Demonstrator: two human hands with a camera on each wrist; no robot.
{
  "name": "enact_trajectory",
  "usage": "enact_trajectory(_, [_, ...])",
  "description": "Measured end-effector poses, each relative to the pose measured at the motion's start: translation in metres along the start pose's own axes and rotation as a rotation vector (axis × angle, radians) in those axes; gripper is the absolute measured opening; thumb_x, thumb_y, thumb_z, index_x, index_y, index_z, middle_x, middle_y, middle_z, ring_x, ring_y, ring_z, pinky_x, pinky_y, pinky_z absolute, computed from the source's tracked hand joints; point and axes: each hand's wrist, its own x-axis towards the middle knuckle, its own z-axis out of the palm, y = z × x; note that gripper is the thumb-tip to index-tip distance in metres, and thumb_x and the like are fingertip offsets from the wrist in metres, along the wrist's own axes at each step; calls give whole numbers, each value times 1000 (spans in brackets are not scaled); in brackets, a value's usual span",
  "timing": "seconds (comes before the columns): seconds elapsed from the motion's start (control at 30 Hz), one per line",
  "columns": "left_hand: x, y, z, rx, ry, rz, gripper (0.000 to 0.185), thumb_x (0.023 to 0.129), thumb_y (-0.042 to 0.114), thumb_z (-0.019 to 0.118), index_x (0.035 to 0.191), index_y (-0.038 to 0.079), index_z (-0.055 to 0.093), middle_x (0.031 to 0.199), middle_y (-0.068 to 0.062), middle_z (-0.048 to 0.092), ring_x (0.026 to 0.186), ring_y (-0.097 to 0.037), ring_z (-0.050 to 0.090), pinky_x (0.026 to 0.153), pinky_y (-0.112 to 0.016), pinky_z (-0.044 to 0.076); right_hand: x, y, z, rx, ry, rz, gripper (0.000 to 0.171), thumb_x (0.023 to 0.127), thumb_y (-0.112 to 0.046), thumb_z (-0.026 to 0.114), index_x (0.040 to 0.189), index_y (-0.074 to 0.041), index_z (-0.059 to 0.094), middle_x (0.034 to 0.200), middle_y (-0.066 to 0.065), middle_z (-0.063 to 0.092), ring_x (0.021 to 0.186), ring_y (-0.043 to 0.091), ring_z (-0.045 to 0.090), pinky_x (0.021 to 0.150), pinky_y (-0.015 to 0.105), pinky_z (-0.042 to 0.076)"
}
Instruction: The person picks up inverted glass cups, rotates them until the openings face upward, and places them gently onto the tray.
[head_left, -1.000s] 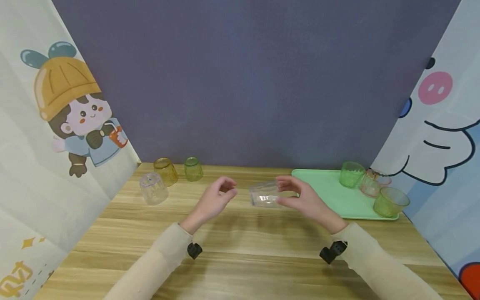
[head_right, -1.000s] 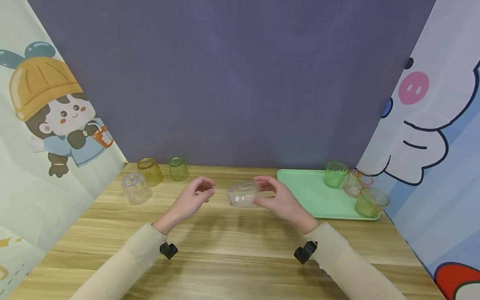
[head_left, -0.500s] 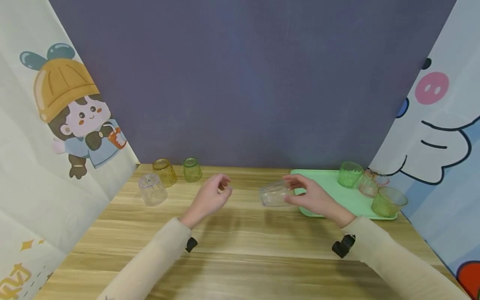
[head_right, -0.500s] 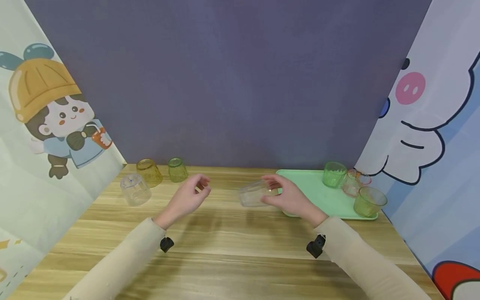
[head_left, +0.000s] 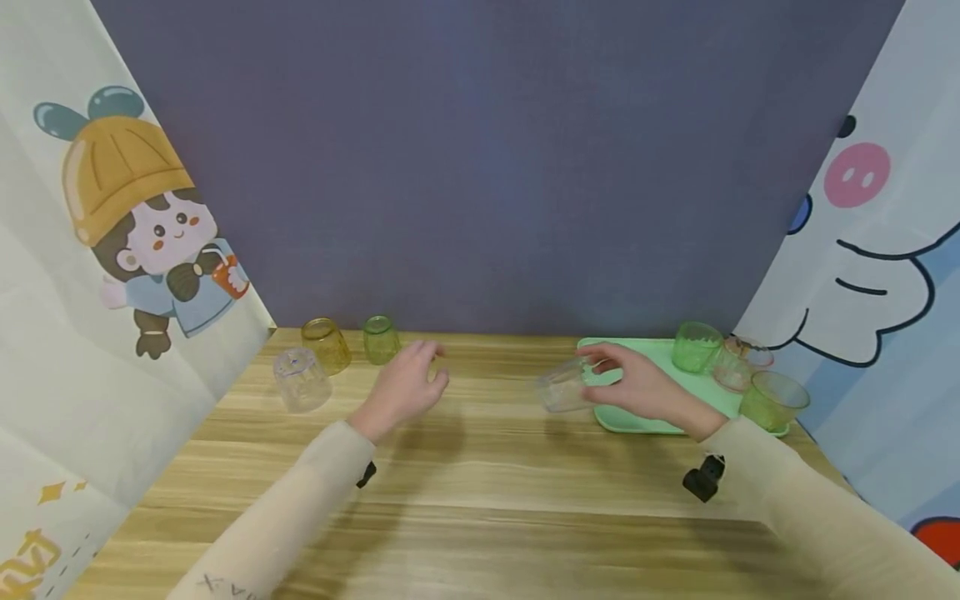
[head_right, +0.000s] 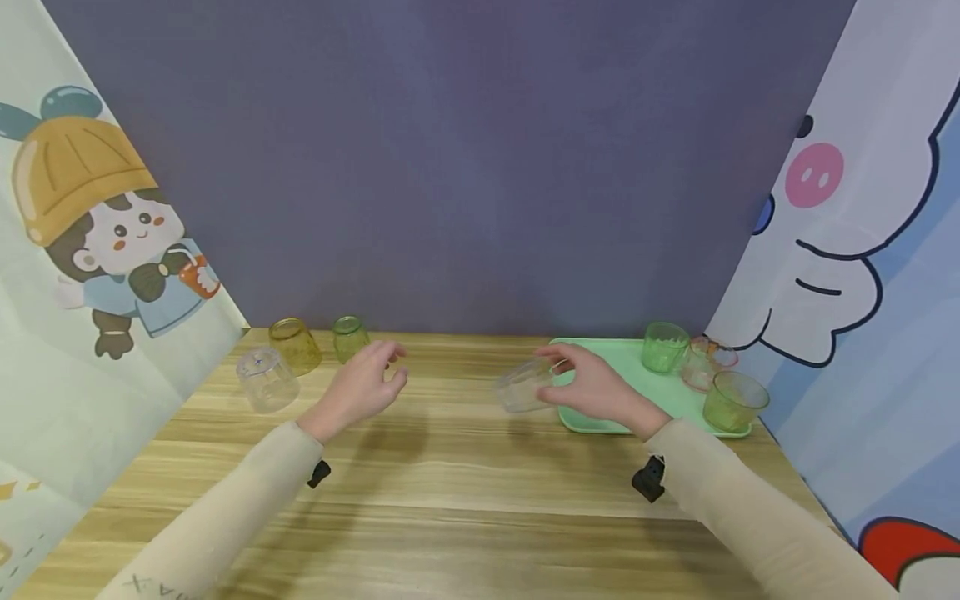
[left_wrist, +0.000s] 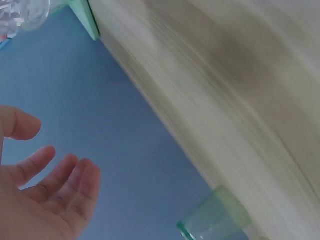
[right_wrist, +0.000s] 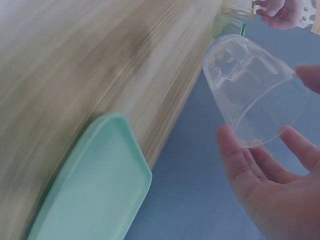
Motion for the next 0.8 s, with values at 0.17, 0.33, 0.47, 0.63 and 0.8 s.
enact_trajectory(0.17, [4, -8, -5, 46, -21, -21, 35, 98, 23, 57, 126, 2, 62, 119, -16, 64, 105, -33, 62, 89, -49, 54, 1, 2, -7, -38, -13, 5, 64, 93, -31, 75, 146, -5, 51, 139, 20, 56, 121, 37, 57, 93, 51, 51])
enact_trajectory(0.33, [9, -17, -9, 176, -19, 4, 33, 100, 23, 54, 124, 2, 61, 112, -15, 62, 98, -33, 61, 77, -47, 55, 1, 2, -13, -83, -31, 14, 62, 93, -31, 74, 145, -6, 52, 140, 21, 55, 119, 36, 57, 94, 53, 50])
enact_trajectory(0.47, [13, -24, -12, 246, 1, 6, 31, 100, 21, 54, 122, 1, 61, 108, -16, 60, 93, -33, 59, 71, -46, 54, 1, 0, -16, -114, -46, 18, 62, 93, -31, 75, 144, -4, 52, 140, 22, 55, 118, 35, 57, 94, 52, 49])
enact_trajectory(0.63, [17, -29, -14, 265, 2, -9, 33, 99, 21, 55, 123, 0, 61, 110, -17, 61, 95, -35, 59, 72, -47, 54, 1, -2, -20, -149, -65, 29, 62, 91, -29, 76, 142, -2, 53, 139, 20, 56, 117, 36, 56, 93, 52, 49])
enact_trajectory(0.8, [21, -33, -16, 307, -20, -23, 36, 100, 23, 54, 126, -1, 59, 112, -18, 60, 96, -36, 58, 75, -49, 54, 1, -3, -23, -189, -90, 35, 62, 90, -27, 76, 142, -1, 54, 138, 19, 57, 116, 37, 56, 92, 52, 49])
